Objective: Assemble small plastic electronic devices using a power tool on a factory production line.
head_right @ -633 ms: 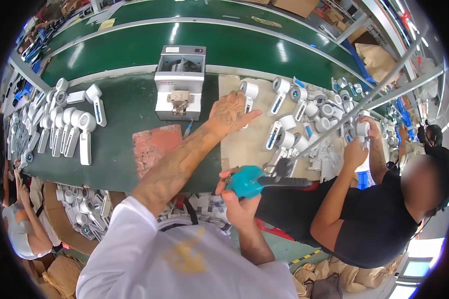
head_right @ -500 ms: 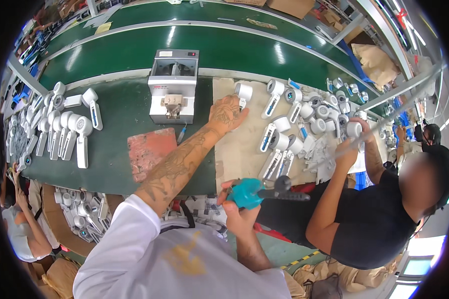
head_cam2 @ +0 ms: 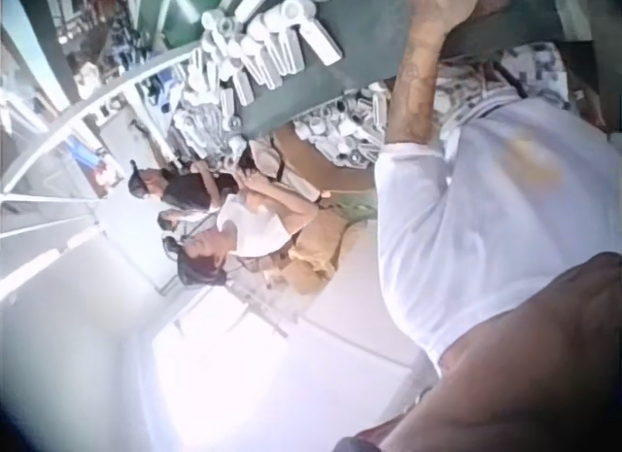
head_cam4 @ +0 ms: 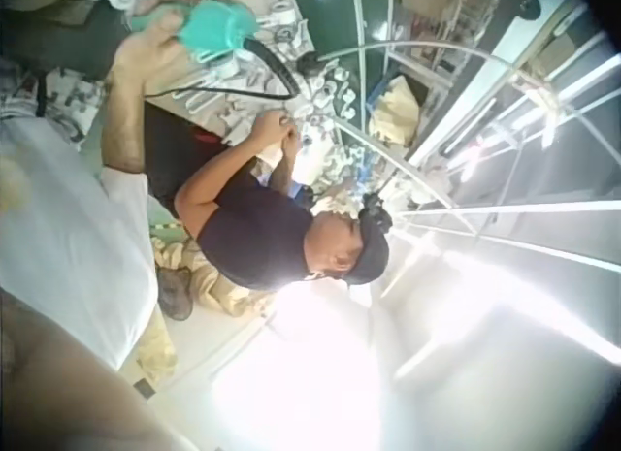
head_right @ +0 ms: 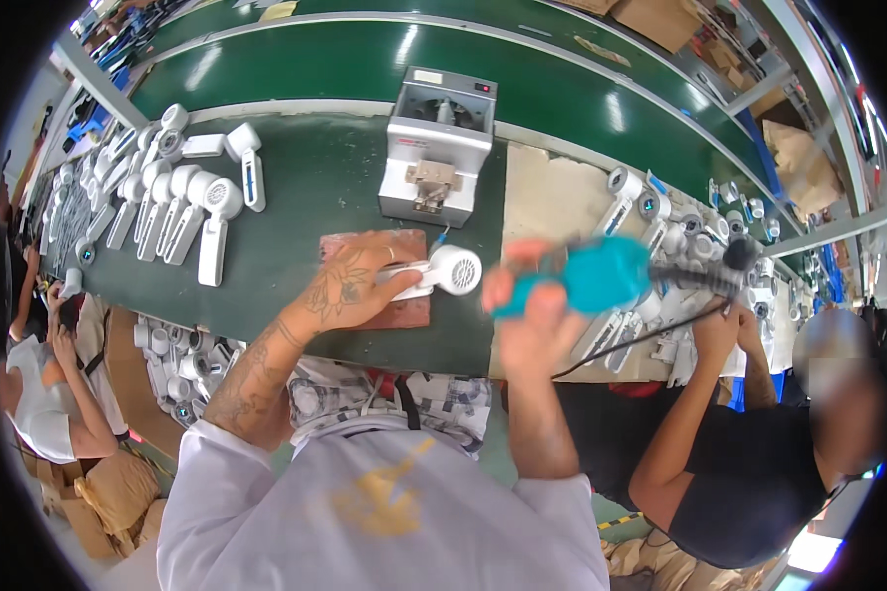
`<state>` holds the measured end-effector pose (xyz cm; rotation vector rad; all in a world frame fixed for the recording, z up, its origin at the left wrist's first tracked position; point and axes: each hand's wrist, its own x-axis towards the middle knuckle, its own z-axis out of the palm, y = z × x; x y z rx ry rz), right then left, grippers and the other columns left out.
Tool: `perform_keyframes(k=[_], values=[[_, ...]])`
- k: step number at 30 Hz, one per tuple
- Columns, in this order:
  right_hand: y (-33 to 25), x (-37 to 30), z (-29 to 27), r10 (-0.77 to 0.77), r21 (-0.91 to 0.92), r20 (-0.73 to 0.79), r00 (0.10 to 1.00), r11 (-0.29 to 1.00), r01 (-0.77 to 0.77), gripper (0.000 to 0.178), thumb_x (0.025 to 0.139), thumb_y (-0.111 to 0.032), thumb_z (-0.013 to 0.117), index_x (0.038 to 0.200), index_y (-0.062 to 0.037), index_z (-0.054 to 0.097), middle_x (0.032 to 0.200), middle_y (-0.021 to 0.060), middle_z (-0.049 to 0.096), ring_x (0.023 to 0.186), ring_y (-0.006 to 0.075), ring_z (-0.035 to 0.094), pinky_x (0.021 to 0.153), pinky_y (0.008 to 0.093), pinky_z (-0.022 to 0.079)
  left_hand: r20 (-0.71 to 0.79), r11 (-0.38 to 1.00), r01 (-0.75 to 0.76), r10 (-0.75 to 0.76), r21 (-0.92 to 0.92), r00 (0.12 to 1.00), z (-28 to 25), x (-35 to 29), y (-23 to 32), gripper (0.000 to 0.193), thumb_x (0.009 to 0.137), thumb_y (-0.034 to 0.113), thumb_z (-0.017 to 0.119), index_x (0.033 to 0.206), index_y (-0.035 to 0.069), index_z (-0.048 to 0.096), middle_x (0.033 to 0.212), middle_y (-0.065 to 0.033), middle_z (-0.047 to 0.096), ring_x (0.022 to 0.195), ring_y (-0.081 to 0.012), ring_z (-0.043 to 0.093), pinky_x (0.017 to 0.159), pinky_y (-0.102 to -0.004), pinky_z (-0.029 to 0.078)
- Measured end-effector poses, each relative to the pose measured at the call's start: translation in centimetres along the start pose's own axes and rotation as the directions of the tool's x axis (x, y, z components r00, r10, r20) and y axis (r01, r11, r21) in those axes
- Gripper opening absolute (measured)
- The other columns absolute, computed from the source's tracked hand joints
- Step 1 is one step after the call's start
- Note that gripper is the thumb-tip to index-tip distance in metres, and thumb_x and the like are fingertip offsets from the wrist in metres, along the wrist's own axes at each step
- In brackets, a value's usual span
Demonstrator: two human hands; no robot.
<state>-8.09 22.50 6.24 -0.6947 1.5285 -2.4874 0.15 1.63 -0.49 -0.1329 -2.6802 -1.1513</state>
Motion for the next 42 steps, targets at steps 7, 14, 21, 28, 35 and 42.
perform_keyframes(k=[7, 14, 21, 28, 35, 42], values=[[6.8, 9.8, 6.6, -0.221, -0.176, 0.074, 0.972, 0.957, 0.231, 0.05, 0.101, -0.046, 0.057, 0.103, 0.0033, 0.058, 0.07, 0.0045, 0.055, 0.06, 0.0158, 0.056, 0.056, 0.0296, 0.046, -0.132, 0.987, -0.061, 0.081, 0.147, 0.988, -0.9, -0.5, 0.5, 0.038, 0.089, 0.03, 0.07, 0.119, 0.006, 0.066, 0.115, -0.0112, 0.063, 0.108, -0.0337, 0.06, 0.1, -0.0463, 0.046], [9.6, 10.7, 6.5, -0.249, -0.18, 0.155, 0.956, 0.944, 0.275, 0.039, 0.1, -0.038, 0.062, 0.097, 0.0007, 0.055, 0.068, 0.0053, 0.054, 0.058, 0.0161, 0.054, 0.056, 0.0296, 0.047, -0.159, 0.966, -0.104, 0.145, 0.238, 0.977, -1.3, 0.4, -0.4, 0.041, 0.089, 0.032, 0.07, 0.122, 0.008, 0.066, 0.11, -0.0087, 0.062, 0.101, -0.031, 0.057, 0.091, -0.0425, 0.047], [6.7, 8.2, 7.3, -0.071, -0.212, 0.099, 0.993, 0.973, 0.091, 0.047, 0.1, -0.046, 0.06, 0.097, 0.0006, 0.055, 0.067, 0.0051, 0.053, 0.057, 0.0159, 0.054, 0.052, 0.0294, 0.044, -0.187, 0.967, -0.073, 0.121, 0.242, 0.975, -0.9, 0.0, -1.0, 0.041, 0.089, 0.033, 0.07, 0.122, 0.009, 0.067, 0.111, -0.0074, 0.062, 0.101, -0.0289, 0.056, 0.09, -0.0421, 0.045], [6.2, 6.4, 6.3, -0.04, -0.209, 0.099, 0.994, 0.976, 0.06, 0.051, 0.099, -0.048, 0.061, 0.1, 0.0029, 0.055, 0.066, 0.0065, 0.053, 0.057, 0.0168, 0.054, 0.053, 0.0299, 0.045, -0.17, 0.967, -0.077, 0.12, 0.243, 0.978, -0.9, 0.2, -1.0, 0.044, 0.088, 0.033, 0.071, 0.124, 0.009, 0.067, 0.111, -0.0074, 0.062, 0.101, -0.0282, 0.056, 0.09, -0.0411, 0.044], [7.4, 6.0, 5.4, -0.027, -0.19, 0.12, 0.992, 0.98, 0.05, 0.048, 0.099, -0.046, 0.06, 0.098, 0.0016, 0.053, 0.068, 0.0074, 0.053, 0.058, 0.0174, 0.053, 0.055, 0.0323, 0.047, -0.153, 0.973, -0.066, 0.102, 0.223, 0.983, -0.8, 0.2, -0.9, 0.044, 0.088, 0.034, 0.07, 0.125, 0.009, 0.066, 0.111, -0.0076, 0.062, 0.102, -0.0283, 0.056, 0.091, -0.0412, 0.044], [8.3, 5.9, 5.6, -0.036, -0.156, 0.118, 0.992, 0.986, 0.055, 0.044, 0.101, -0.042, 0.059, 0.092, -0.0001, 0.051, 0.069, 0.0081, 0.053, 0.059, 0.017, 0.052, 0.056, 0.0329, 0.047, -0.162, 0.964, -0.06, 0.104, 0.257, 0.981, -0.7, 0.4, -1.0, 0.041, 0.089, 0.033, 0.07, 0.121, 0.008, 0.065, 0.109, -0.0087, 0.06, 0.101, -0.029, 0.056, 0.09, -0.0423, 0.044]])
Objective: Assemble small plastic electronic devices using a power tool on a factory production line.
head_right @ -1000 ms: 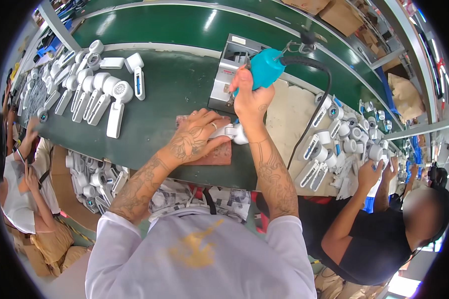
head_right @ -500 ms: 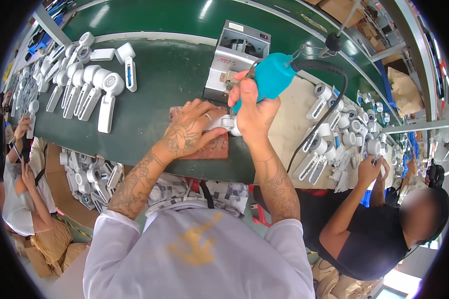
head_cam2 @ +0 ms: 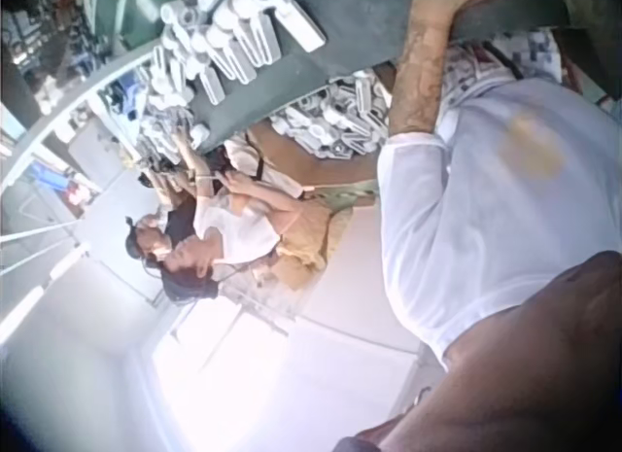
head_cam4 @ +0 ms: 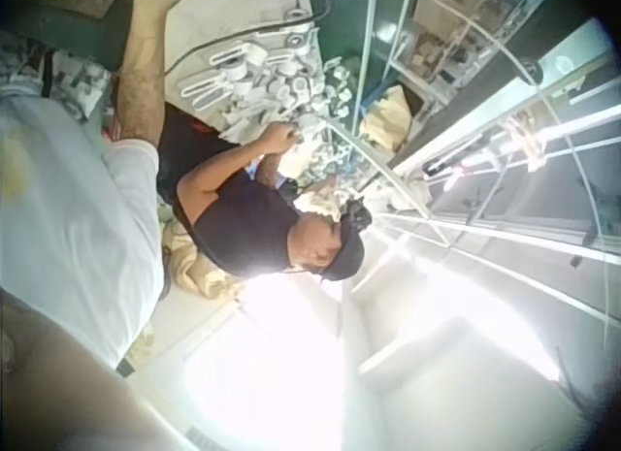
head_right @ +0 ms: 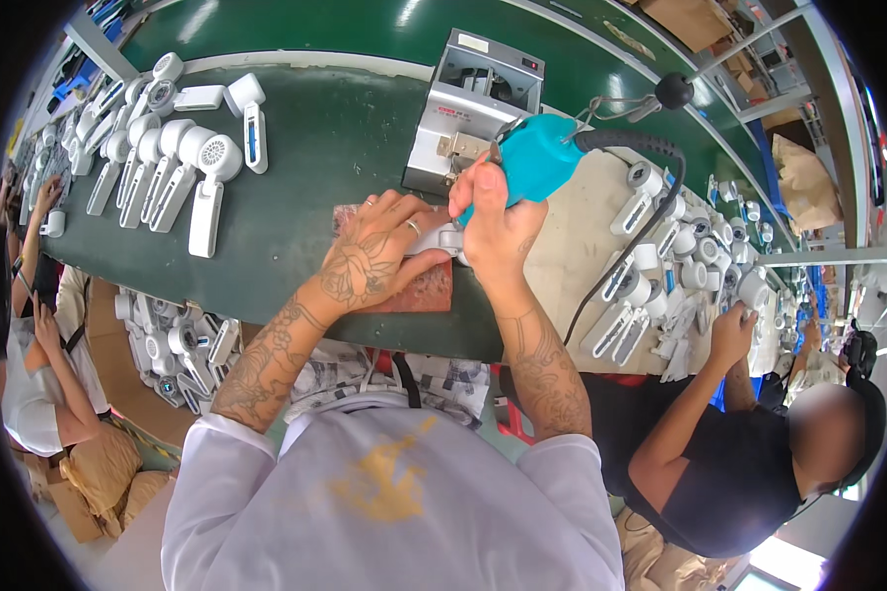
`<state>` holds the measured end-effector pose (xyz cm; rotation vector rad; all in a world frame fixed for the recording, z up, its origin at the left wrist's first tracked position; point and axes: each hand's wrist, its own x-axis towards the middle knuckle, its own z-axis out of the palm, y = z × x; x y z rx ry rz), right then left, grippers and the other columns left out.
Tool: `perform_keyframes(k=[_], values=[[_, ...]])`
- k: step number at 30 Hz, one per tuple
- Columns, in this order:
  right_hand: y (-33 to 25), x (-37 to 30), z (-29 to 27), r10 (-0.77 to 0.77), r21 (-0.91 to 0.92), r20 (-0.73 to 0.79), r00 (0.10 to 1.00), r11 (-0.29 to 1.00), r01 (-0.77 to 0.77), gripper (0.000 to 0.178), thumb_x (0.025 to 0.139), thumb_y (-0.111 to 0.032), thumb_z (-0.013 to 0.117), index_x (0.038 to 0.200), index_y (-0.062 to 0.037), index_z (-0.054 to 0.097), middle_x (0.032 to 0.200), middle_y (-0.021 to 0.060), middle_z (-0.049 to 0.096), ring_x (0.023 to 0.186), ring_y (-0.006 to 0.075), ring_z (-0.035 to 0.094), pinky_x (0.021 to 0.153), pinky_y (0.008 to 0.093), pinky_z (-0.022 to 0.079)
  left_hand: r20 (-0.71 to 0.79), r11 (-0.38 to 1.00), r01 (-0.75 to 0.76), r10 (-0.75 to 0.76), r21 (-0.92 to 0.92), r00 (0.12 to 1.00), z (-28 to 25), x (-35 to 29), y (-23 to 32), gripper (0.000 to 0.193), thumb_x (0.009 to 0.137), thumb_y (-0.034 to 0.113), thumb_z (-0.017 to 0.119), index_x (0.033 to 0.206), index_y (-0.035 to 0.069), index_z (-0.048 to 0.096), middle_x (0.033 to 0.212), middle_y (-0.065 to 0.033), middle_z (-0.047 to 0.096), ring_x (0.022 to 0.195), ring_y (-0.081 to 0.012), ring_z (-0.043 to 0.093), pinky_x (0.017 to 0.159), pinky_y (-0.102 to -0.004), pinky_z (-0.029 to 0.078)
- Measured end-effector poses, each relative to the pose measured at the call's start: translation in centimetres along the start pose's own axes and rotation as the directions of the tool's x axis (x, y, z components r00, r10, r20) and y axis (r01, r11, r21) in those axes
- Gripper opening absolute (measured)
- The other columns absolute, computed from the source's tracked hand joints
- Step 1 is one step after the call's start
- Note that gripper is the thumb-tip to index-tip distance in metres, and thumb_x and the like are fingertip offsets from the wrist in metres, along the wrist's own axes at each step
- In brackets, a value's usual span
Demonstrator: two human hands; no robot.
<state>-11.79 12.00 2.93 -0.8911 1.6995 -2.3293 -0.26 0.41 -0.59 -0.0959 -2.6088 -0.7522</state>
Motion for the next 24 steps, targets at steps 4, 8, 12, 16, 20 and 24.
perform_keyframes(k=[4, 8, 12, 16, 20, 24], values=[[-0.2, 0.1, 0.2, 0.006, -0.018, -0.012, 1.0, 1.0, -0.006, 0.044, 0.101, -0.042, 0.058, 0.092, 0.0003, 0.052, 0.068, 0.0078, 0.053, 0.058, 0.0169, 0.052, 0.056, 0.0324, 0.047, 0.009, 1.0, 0.001, -0.001, -0.009, 1.0, -0.2, 0.1, 0.0, 0.042, 0.089, 0.033, 0.069, 0.122, 0.008, 0.065, 0.108, -0.0091, 0.06, 0.101, -0.0294, 0.056, 0.09, -0.0426, 0.044], [-1.3, 1.1, 0.5, 0.083, -0.139, 0.078, 0.994, 0.988, -0.072, 0.045, 0.101, -0.043, 0.058, 0.098, 0.0023, 0.055, 0.066, 0.0069, 0.054, 0.058, 0.0164, 0.055, 0.056, 0.0313, 0.047, 0.02, 1.0, 0.016, -0.016, -0.025, 1.0, -0.2, -0.2, 0.1, 0.043, 0.091, 0.035, 0.066, 0.122, 0.006, 0.064, 0.109, -0.0106, 0.059, 0.105, -0.0304, 0.056, 0.093, -0.046, 0.044], [-2.1, 3.3, 1.1, -0.092, -0.168, -0.019, 0.996, 0.982, 0.087, 0.045, 0.102, -0.042, 0.056, 0.101, 0.0025, 0.056, 0.067, 0.0064, 0.054, 0.059, 0.0168, 0.057, 0.056, 0.0314, 0.047, -0.002, 0.998, 0.016, -0.016, -0.053, 1.0, -0.2, -0.4, 0.0, 0.04, 0.092, 0.03, 0.065, 0.124, 0.006, 0.064, 0.109, -0.0098, 0.061, 0.102, -0.0303, 0.056, 0.092, -0.0432, 0.045], [-0.1, 5.0, 1.3, -0.18, -0.078, -0.043, 0.983, 0.981, 0.176, 0.041, 0.103, -0.039, 0.056, 0.1, 0.0015, 0.055, 0.068, 0.0066, 0.054, 0.059, 0.0172, 0.056, 0.056, 0.0313, 0.047, 0.03, 0.998, 0.026, -0.025, -0.051, 0.999, -0.2, -0.4, 0.0, 0.037, 0.093, 0.026, 0.063, 0.125, 0.007, 0.064, 0.109, -0.0101, 0.061, 0.102, -0.0311, 0.056, 0.093, -0.0438, 0.045], [1.0, 4.7, 0.8, -0.159, -0.026, -0.036, 0.987, 0.987, 0.158, 0.037, 0.103, -0.036, 0.057, 0.095, 0.0003, 0.053, 0.069, 0.0067, 0.054, 0.058, 0.0174, 0.055, 0.056, 0.0309, 0.047, -0.008, 0.998, 0.001, -0.002, -0.069, 1.0, -0.3, -0.3, 0.3, 0.036, 0.092, 0.023, 0.061, 0.125, 0.007, 0.064, 0.11, -0.0103, 0.061, 0.102, -0.0309, 0.056, 0.092, -0.0435, 0.046], [-0.8, 3.9, 1.8, -0.099, -0.113, -0.015, 0.995, 0.989, 0.096, 0.037, 0.104, -0.035, 0.055, 0.096, 0.0007, 0.054, 0.068, 0.0067, 0.053, 0.058, 0.0172, 0.054, 0.055, 0.0308, 0.046, -0.015, 0.999, 0.011, -0.012, -0.051, 1.0, -0.3, -0.5, -0.2, 0.036, 0.092, 0.022, 0.061, 0.125, 0.007, 0.065, 0.11, -0.0105, 0.06, 0.102, -0.0311, 0.056, 0.091, -0.0433, 0.046]])
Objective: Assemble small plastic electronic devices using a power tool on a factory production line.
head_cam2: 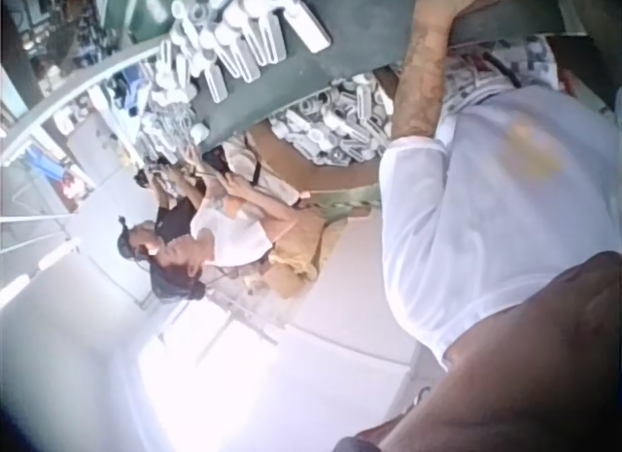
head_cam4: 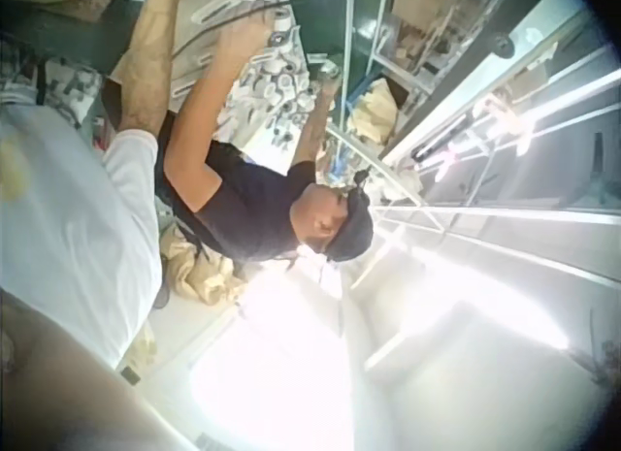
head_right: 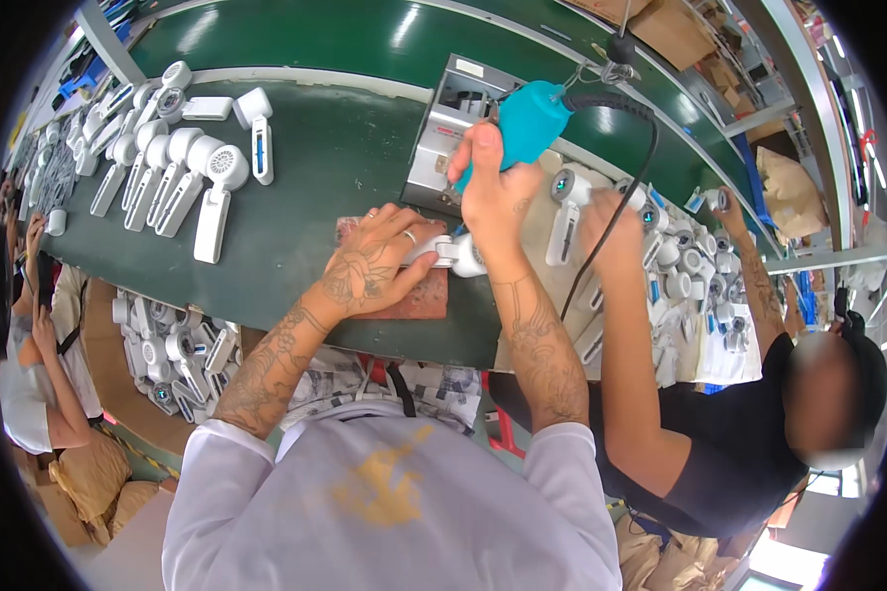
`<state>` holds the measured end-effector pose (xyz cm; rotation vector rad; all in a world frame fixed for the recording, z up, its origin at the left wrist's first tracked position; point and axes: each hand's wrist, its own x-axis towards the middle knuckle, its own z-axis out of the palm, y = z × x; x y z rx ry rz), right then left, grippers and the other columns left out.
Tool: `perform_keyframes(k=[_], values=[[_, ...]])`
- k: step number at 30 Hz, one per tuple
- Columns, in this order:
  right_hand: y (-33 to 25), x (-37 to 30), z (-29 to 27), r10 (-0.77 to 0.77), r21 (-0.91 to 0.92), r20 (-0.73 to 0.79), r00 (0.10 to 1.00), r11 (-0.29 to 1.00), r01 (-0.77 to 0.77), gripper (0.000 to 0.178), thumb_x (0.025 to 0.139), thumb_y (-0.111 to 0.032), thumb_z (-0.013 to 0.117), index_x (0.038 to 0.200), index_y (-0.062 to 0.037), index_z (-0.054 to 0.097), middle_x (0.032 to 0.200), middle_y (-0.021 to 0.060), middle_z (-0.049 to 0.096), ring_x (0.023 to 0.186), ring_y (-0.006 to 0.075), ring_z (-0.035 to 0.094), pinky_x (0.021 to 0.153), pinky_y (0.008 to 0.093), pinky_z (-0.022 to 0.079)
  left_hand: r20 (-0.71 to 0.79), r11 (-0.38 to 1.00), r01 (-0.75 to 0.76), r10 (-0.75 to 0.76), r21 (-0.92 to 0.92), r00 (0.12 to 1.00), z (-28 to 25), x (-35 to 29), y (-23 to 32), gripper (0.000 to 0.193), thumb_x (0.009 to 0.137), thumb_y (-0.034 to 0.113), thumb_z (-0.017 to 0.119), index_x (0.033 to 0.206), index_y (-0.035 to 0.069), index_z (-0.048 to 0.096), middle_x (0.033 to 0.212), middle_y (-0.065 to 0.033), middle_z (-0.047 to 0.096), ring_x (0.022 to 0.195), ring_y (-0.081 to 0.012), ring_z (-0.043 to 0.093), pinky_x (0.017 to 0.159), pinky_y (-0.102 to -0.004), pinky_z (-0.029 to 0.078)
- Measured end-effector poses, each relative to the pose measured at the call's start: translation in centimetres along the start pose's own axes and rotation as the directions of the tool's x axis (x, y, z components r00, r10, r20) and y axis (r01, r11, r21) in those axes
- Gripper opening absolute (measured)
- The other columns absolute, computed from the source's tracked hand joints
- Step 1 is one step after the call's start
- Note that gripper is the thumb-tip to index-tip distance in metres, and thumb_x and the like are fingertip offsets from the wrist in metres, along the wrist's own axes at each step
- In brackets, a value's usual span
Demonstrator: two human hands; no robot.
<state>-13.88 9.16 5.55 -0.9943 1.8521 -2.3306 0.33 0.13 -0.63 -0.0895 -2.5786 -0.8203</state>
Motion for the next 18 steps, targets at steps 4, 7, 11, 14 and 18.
perform_keyframes(k=[4, 7, 11, 14, 18], values=[[-1.2, -2.6, -1.4, 0.085, 0.07, -0.018, 0.996, 0.994, -0.084, 0.049, 0.103, -0.047, 0.052, 0.102, 0.0013, 0.055, 0.067, 0.0068, 0.053, 0.056, 0.0176, 0.053, 0.055, 0.0327, 0.045, 0.0, 1.0, 0.004, -0.004, -0.025, 1.0, 0.0, 0.1, 0.2, 0.035, 0.093, 0.024, 0.063, 0.123, 0.007, 0.065, 0.11, -0.0099, 0.06, 0.102, -0.0304, 0.055, 0.092, -0.0435, 0.044], [-1.9, -4.6, -2.6, 0.085, 0.178, 0.016, 0.996, 0.98, -0.087, 0.05, 0.098, -0.045, 0.064, 0.103, 0.0039, 0.056, 0.07, 0.0054, 0.055, 0.059, 0.0139, 0.056, 0.052, 0.028, 0.046, 0.05, 0.996, 0.035, -0.031, -0.08, 0.998, 0.0, 0.2, 0.2, 0.036, 0.093, 0.028, 0.063, 0.121, 0.006, 0.064, 0.111, -0.0103, 0.058, 0.108, -0.0307, 0.054, 0.096, -0.0494, 0.043], [-2.6, -5.6, -2.6, 0.105, 0.098, 0.031, 0.994, 0.989, -0.107, 0.058, 0.096, -0.053, 0.061, 0.104, 0.004, 0.055, 0.066, 0.0059, 0.053, 0.058, 0.0166, 0.055, 0.054, 0.0307, 0.046, 0.09, 0.995, 0.068, -0.06, -0.079, 0.994, -0.3, 0.4, 0.6, 0.035, 0.093, 0.028, 0.064, 0.121, 0.006, 0.064, 0.111, -0.0094, 0.058, 0.108, -0.0303, 0.054, 0.096, -0.0493, 0.043], [-2.7, -5.8, -2.5, 0.133, 0.016, 0.037, 0.99, 0.991, -0.134, 0.066, 0.094, -0.062, 0.058, 0.103, 0.0034, 0.053, 0.064, 0.0066, 0.052, 0.056, 0.0188, 0.053, 0.057, 0.0331, 0.046, 0.087, 0.993, 0.079, -0.071, -0.083, 0.994, -0.3, 0.2, 0.6, 0.035, 0.093, 0.027, 0.064, 0.121, 0.006, 0.064, 0.111, -0.0087, 0.058, 0.108, -0.0298, 0.054, 0.096, -0.0488, 0.043], [-1.1, -6.3, -3.2, 0.123, 0.053, 0.032, 0.992, 0.991, -0.124, 0.058, 0.097, -0.056, 0.059, 0.099, 0.0017, 0.052, 0.067, 0.0077, 0.053, 0.058, 0.0186, 0.053, 0.057, 0.033, 0.046, 0.075, 0.994, 0.07, -0.063, -0.087, 0.995, 0.1, 0.4, 0.7, 0.035, 0.092, 0.027, 0.064, 0.12, 0.006, 0.064, 0.111, -0.0084, 0.057, 0.108, -0.0297, 0.054, 0.096, -0.0485, 0.043]])
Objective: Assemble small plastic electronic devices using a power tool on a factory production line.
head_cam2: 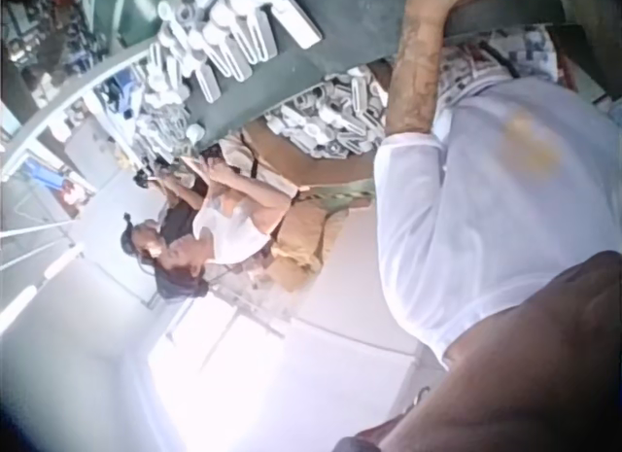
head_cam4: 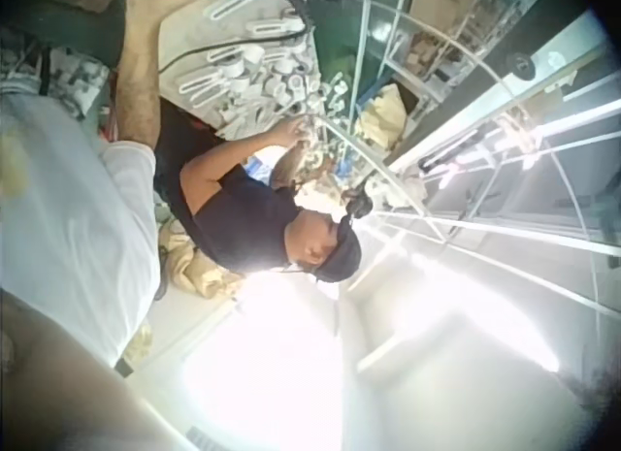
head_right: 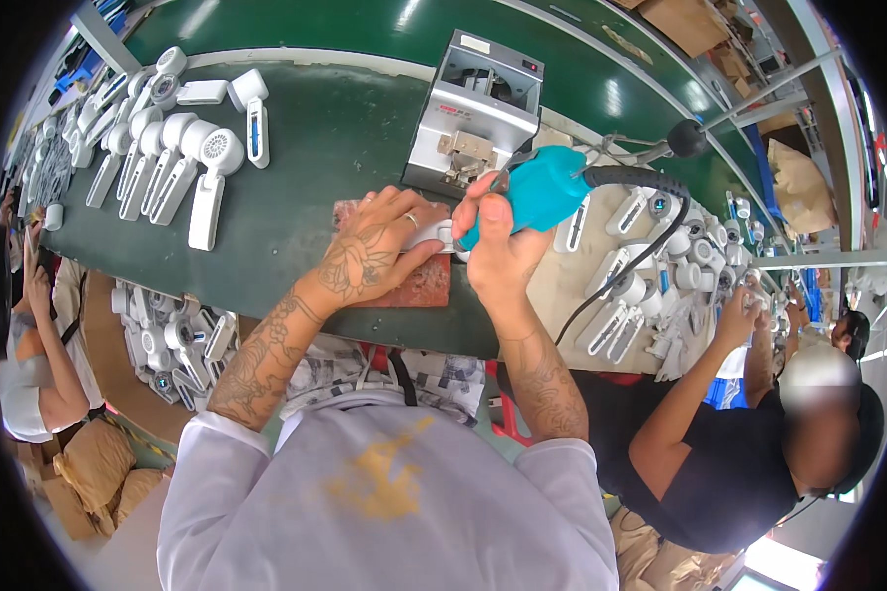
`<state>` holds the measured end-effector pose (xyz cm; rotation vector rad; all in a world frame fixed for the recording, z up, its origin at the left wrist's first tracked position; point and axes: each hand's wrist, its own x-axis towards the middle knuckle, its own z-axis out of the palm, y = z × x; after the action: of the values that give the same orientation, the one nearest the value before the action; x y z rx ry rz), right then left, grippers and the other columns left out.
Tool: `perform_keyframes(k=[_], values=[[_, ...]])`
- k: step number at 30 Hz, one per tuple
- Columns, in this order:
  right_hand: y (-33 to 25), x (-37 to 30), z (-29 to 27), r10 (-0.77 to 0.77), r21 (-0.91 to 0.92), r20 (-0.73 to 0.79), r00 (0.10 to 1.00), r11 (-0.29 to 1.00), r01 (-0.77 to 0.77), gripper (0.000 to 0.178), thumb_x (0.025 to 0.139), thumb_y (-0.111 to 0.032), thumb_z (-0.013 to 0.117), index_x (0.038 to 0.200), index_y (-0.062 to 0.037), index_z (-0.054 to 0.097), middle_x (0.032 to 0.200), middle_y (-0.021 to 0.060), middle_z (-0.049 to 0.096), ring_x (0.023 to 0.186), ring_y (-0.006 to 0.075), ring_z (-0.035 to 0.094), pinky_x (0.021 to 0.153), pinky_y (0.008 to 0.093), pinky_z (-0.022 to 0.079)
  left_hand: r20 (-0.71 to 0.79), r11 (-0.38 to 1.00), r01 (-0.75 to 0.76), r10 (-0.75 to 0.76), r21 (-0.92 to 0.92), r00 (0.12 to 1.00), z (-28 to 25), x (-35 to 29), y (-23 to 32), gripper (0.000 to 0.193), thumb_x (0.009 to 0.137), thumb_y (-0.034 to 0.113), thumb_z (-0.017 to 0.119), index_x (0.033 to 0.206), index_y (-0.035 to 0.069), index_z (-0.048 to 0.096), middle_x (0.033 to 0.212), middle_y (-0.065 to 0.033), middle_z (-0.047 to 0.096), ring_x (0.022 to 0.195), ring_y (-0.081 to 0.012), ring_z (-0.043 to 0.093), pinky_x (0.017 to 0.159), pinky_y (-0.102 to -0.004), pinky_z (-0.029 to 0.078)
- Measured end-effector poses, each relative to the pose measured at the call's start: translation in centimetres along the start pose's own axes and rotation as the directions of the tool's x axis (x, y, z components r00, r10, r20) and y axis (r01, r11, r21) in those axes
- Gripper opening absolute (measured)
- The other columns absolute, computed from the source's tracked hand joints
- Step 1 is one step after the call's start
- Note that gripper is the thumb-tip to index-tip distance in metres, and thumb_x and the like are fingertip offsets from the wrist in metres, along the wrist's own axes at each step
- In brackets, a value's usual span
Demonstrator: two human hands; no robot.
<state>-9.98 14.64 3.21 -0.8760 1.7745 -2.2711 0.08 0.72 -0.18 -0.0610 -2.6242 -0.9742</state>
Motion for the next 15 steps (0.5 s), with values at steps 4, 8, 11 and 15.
perform_keyframes(k=[4, 8, 11, 15], values=[[0.4, -0.1, 0.2, -0.022, 0.026, -0.021, 1.0, 0.999, 0.023, 0.053, 0.098, -0.052, 0.059, 0.095, -0.0003, 0.05, 0.068, 0.0083, 0.053, 0.059, 0.0183, 0.053, 0.056, 0.0329, 0.046, 0.004, 1.0, -0.008, 0.008, 0.022, 1.0, 0.0, 0.2, -0.1, 0.035, 0.092, 0.027, 0.064, 0.12, 0.006, 0.064, 0.11, -0.0085, 0.057, 0.108, -0.0295, 0.054, 0.095, -0.0481, 0.043], [0.5, 0.2, 0.7, -0.022, 0.06, -0.01, 1.0, 0.998, 0.023, 0.049, 0.099, -0.049, 0.059, 0.092, -0.0018, 0.049, 0.067, 0.0085, 0.053, 0.058, 0.0181, 0.053, 0.056, 0.0331, 0.046, -0.003, 0.999, -0.015, 0.015, 0.04, 1.0, -0.5, 0.1, -0.2, 0.035, 0.092, 0.026, 0.064, 0.12, 0.006, 0.064, 0.109, -0.0092, 0.057, 0.106, -0.0298, 0.055, 0.095, -0.0476, 0.043], [2.0, -0.4, 0.7, -0.007, 0.055, -0.047, 0.999, 0.998, 0.01, 0.044, 0.102, -0.045, 0.056, 0.094, -0.0016, 0.051, 0.065, 0.0084, 0.052, 0.057, 0.0185, 0.052, 0.056, 0.0332, 0.046, -0.047, 0.995, -0.028, 0.033, 0.091, 0.998, -1.1, -0.5, -0.4, 0.035, 0.09, 0.028, 0.066, 0.118, 0.006, 0.065, 0.109, -0.0104, 0.059, 0.106, -0.0305, 0.056, 0.094, -0.0474, 0.045], [2.6, -1.1, -2.7, 0.176, 0.249, -0.109, 0.978, 0.958, -0.145, 0.049, 0.1, -0.049, 0.056, 0.107, 0.0001, 0.058, 0.072, 0.0084, 0.056, 0.063, 0.0198, 0.055, 0.058, 0.0329, 0.046, -0.012, 0.979, -0.117, 0.121, 0.166, 0.993, -0.1, -0.4, 0.2, 0.025, 0.074, 0.024, 0.073, 0.094, 0.01, 0.068, 0.102, -0.0058, 0.066, 0.102, -0.0271, 0.065, 0.089, -0.0433, 0.051]])
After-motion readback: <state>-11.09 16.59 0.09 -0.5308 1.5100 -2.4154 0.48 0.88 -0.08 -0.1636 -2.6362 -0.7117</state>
